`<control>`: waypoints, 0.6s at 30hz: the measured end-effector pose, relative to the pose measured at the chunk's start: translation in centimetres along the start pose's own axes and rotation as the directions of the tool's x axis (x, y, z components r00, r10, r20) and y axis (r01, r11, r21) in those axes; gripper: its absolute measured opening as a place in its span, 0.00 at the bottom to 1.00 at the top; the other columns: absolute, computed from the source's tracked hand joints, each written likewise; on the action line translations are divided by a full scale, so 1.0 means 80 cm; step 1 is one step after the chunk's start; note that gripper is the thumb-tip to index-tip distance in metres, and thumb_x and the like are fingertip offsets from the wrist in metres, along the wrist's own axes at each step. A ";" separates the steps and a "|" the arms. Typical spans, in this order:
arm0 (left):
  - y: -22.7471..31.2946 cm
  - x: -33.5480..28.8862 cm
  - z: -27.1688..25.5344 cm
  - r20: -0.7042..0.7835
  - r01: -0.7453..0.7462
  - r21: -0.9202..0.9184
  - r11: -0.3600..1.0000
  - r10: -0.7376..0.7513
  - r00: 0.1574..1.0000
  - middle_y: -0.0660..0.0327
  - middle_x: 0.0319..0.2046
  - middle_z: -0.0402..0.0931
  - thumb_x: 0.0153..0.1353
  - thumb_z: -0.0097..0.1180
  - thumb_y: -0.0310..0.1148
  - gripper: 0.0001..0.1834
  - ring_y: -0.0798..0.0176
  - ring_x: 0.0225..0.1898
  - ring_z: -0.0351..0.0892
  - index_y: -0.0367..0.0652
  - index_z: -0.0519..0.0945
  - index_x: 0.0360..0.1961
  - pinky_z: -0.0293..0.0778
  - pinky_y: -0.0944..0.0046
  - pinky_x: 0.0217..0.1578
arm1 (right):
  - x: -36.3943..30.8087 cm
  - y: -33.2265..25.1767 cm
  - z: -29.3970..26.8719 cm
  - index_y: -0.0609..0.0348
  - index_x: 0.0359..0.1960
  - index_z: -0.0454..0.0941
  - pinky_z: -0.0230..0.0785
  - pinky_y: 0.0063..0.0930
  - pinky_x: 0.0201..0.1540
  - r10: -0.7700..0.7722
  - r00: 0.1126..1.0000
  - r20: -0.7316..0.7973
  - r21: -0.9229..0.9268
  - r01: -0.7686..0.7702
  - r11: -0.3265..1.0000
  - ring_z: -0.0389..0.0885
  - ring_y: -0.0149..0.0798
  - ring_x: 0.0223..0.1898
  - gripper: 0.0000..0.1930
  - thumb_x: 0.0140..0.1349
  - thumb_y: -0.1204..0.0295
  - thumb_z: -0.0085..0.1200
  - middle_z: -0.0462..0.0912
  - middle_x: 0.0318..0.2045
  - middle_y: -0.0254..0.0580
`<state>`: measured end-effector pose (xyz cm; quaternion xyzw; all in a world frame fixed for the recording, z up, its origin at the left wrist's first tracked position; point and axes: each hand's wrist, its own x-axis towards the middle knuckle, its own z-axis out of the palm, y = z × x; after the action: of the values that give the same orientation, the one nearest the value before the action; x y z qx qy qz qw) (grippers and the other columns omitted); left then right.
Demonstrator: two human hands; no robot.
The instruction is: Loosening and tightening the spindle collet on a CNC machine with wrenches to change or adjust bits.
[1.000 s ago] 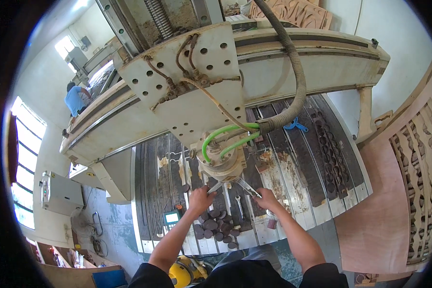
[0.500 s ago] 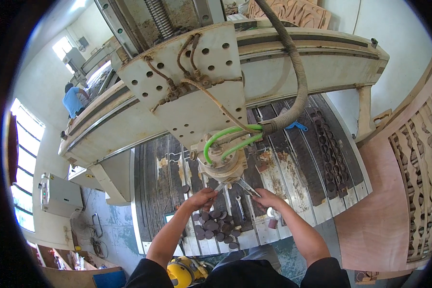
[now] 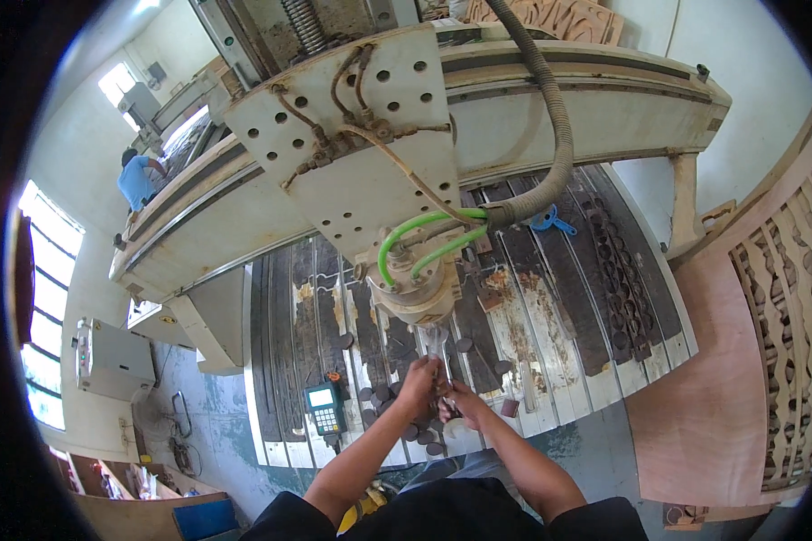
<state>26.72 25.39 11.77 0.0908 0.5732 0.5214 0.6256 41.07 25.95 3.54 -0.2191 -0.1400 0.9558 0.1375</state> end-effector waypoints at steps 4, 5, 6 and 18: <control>-0.013 -0.021 -0.022 0.037 -0.044 0.101 0.994 0.041 0.998 0.61 0.17 0.66 0.69 0.40 0.39 0.14 0.63 0.17 0.69 0.40 0.70 0.32 0.67 0.63 0.17 | -0.056 -0.017 -0.017 0.56 0.43 0.72 0.65 0.24 0.21 -0.106 0.898 -0.428 -0.407 -0.087 0.909 0.69 0.28 0.19 0.14 0.71 0.59 0.41 0.72 0.21 0.35; -0.030 -0.022 -0.024 0.009 -0.052 0.142 0.988 0.051 0.999 0.61 0.17 0.66 0.70 0.38 0.39 0.16 0.64 0.17 0.70 0.40 0.71 0.30 0.65 0.64 0.17 | -0.063 -0.021 -0.031 0.57 0.43 0.73 0.66 0.26 0.20 -0.277 0.775 -0.567 -0.563 -0.120 0.818 0.71 0.29 0.19 0.15 0.70 0.59 0.42 0.73 0.21 0.34; -0.048 -0.018 -0.034 0.003 -0.054 0.140 0.989 0.054 0.999 0.61 0.17 0.66 0.70 0.38 0.39 0.16 0.64 0.17 0.70 0.40 0.71 0.30 0.65 0.64 0.17 | -0.078 -0.038 -0.025 0.58 0.40 0.75 0.65 0.26 0.20 -0.375 0.736 -0.564 -0.678 -0.154 0.719 0.72 0.28 0.20 0.15 0.70 0.59 0.43 0.74 0.22 0.34; -0.097 0.048 -0.043 -0.039 -0.095 0.932 0.350 0.357 0.933 0.40 0.26 0.77 0.56 0.51 0.36 0.15 0.37 0.31 0.79 0.32 0.78 0.23 0.74 0.44 0.35 | -0.121 -0.146 -0.130 0.63 0.47 0.73 0.66 0.51 0.39 -0.927 0.275 -0.253 -0.809 -0.586 0.047 0.75 0.63 0.36 0.15 0.57 0.76 0.50 0.77 0.31 0.63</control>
<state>27.41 23.23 2.72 0.4376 0.8158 0.2048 0.3179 56.52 35.74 2.06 -0.7071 -0.6597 0.1808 0.1791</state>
